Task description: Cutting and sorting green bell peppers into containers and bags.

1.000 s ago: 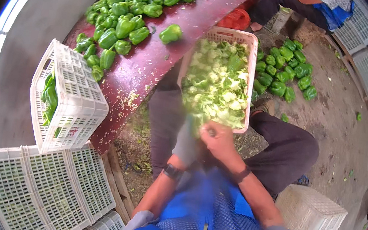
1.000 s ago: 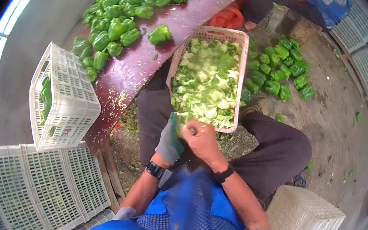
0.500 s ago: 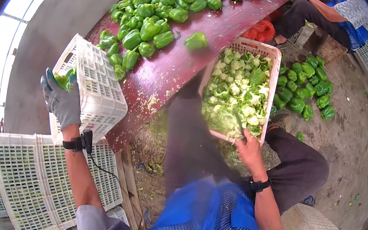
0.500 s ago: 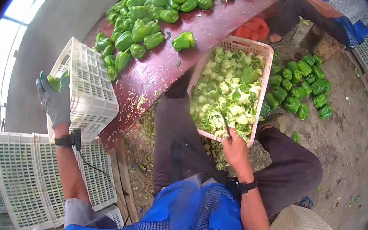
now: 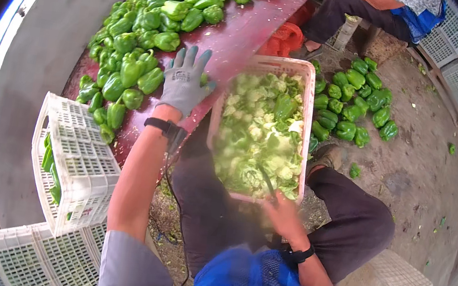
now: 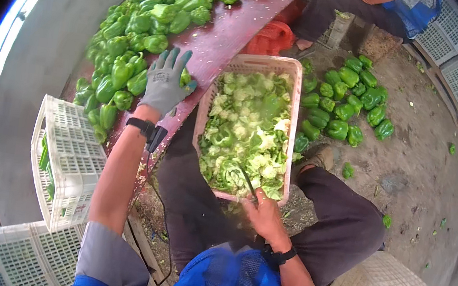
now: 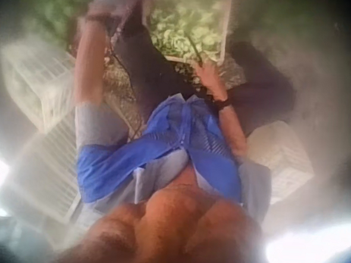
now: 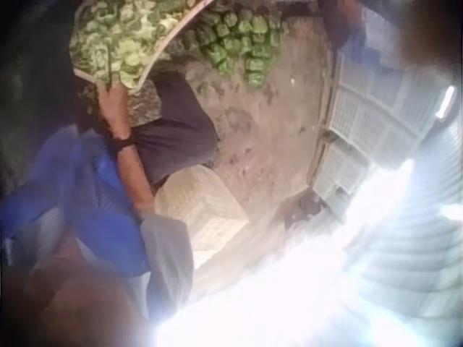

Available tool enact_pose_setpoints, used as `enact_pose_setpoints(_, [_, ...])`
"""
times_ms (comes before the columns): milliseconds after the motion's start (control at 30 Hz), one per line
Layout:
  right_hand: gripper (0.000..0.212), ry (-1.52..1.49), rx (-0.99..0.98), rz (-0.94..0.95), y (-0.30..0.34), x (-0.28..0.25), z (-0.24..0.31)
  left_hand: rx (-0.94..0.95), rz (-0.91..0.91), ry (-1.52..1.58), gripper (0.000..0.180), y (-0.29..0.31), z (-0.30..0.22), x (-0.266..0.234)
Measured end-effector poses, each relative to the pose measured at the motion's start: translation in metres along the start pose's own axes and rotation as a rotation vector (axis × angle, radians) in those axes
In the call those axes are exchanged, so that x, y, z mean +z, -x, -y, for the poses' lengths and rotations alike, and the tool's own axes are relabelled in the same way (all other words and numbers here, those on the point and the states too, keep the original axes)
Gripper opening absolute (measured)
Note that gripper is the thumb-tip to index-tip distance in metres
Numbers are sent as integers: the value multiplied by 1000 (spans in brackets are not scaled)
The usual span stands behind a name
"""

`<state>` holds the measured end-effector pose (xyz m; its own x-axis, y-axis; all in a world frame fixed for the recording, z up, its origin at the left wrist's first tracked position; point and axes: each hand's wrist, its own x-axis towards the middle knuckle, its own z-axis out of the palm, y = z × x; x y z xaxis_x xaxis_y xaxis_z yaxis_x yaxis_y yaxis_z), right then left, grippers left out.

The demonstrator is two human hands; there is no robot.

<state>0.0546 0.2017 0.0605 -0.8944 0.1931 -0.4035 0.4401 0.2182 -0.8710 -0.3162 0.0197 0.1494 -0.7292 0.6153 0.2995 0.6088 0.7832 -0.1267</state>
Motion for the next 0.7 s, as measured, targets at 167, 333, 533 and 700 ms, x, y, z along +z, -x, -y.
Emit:
enact_pose_setpoints(167, [29,-19,46,51,-7,4,-5,-158,250,1,63,3,15,38])
enact_pose_setpoints(333, [24,-87,-109,-53,-12,5,-1,-627,127,653,44,44,-6,21])
enact_pose_setpoints(533, [25,-142,-214,-154,4,15,47,-1013,-49,1864,35,148,-79,13])
enact_pose_setpoints(700, [41,-14,-352,-222,19,34,59,-1024,-206,2039,39,207,-158,8])
